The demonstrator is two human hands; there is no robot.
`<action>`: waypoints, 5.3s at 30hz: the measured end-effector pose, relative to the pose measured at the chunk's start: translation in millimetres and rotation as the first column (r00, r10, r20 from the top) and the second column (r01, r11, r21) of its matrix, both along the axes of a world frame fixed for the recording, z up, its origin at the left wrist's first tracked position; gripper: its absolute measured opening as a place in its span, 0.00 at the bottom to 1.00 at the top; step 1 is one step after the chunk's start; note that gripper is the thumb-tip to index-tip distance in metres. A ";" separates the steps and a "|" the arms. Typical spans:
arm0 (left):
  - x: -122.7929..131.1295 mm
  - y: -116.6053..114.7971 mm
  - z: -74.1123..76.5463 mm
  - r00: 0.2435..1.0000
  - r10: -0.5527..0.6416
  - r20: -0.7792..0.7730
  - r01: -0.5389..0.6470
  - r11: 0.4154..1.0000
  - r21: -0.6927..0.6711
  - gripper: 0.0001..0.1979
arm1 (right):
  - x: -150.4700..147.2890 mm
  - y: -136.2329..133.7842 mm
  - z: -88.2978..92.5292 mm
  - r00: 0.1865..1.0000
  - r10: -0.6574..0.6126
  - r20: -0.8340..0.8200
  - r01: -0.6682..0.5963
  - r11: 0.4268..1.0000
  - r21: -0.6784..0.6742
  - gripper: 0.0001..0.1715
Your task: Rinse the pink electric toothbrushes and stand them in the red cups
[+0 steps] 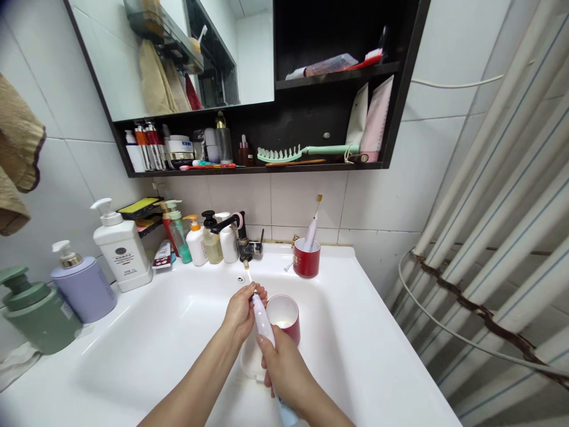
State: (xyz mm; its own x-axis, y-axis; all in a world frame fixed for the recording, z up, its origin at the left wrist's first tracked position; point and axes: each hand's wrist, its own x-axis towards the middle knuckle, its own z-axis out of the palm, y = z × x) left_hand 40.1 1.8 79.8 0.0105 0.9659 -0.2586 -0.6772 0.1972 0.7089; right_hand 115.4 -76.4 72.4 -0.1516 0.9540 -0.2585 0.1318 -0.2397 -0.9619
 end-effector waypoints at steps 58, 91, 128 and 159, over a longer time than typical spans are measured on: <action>-23.9 5.1 14.4 0.964 -0.239 -0.119 0.234 0.971 -0.054 0.05 | 1.4 -5.2 -10.5 0.992 0.072 -0.102 -0.070 0.997 0.021 0.15; -11.1 -1.7 12.7 0.971 -0.186 -0.152 0.190 0.982 0.017 0.06 | 0.2 -6.5 -3.9 0.994 0.020 -0.105 -0.019 1.000 0.012 0.15; 1.4 -17.2 17.3 0.921 -0.337 -0.193 0.354 0.933 0.058 0.07 | -4.7 -8.8 0.4 0.986 -0.081 -0.145 0.088 0.995 0.045 0.15; -9.2 -29.6 -31.1 0.026 0.358 -0.933 0.694 0.665 0.275 0.10 | 24.9 63.8 -10.0 0.887 -0.415 0.200 0.246 0.794 0.556 0.14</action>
